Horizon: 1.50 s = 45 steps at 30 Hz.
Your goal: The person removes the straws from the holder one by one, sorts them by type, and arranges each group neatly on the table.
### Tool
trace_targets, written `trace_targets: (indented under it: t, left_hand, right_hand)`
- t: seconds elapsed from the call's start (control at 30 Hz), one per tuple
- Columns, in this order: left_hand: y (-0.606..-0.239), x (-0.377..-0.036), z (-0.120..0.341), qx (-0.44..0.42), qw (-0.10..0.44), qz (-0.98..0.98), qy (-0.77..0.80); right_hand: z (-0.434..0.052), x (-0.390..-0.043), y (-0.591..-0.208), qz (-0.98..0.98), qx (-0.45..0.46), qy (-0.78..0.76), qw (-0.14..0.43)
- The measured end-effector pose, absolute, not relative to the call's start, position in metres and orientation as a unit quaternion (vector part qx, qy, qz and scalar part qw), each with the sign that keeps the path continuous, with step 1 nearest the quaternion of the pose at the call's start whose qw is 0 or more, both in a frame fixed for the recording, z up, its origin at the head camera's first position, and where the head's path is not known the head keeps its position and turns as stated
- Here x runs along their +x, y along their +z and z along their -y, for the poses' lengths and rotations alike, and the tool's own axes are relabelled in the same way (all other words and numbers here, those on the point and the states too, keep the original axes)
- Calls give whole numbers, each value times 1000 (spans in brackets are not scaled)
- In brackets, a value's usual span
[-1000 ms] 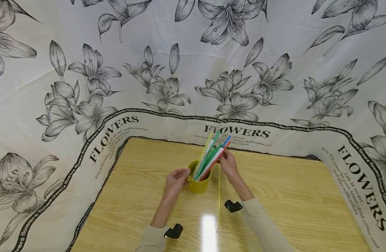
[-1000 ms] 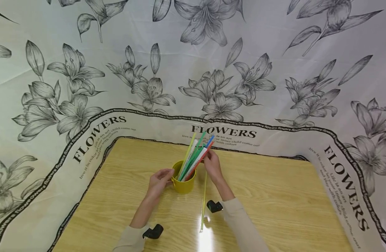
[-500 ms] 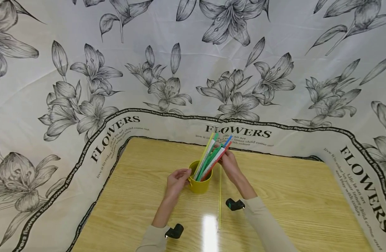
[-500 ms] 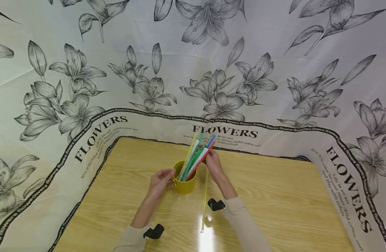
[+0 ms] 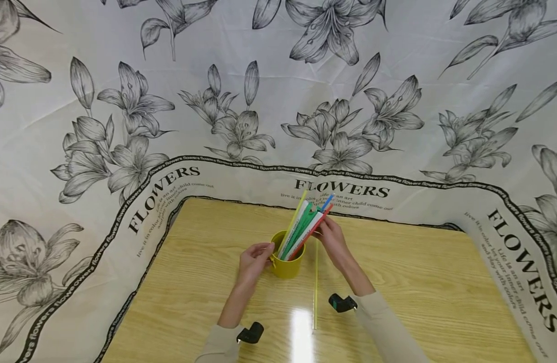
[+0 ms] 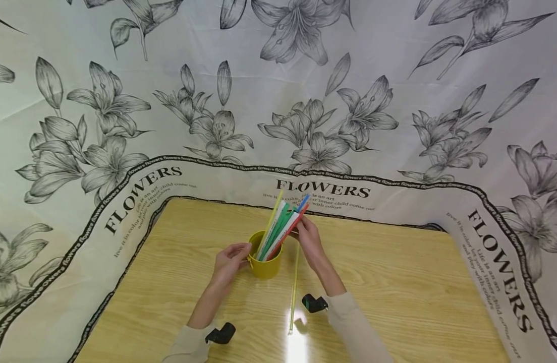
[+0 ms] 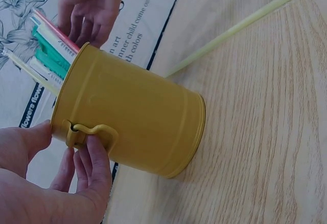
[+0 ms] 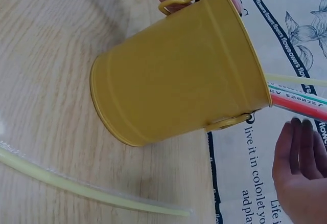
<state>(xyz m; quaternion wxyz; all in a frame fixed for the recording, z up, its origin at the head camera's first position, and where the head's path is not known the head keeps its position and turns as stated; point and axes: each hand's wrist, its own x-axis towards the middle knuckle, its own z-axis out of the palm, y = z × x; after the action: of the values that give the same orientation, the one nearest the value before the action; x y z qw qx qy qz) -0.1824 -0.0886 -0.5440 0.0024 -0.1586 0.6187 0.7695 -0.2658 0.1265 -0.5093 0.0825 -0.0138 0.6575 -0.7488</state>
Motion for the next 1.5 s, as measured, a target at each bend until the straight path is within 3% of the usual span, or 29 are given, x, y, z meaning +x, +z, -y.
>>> trace_targets:
  t: [0.33,1.5]
  left_hand:
    - [-546,-183,89,-161,2,-625,764]
    - [-545,-183,89,-162,11,-614,772]
  right_hand:
    - [-132,-247,-511,-668,-50,-742,35]
    - [-137,-238,-500,-706,-108,-700,-6]
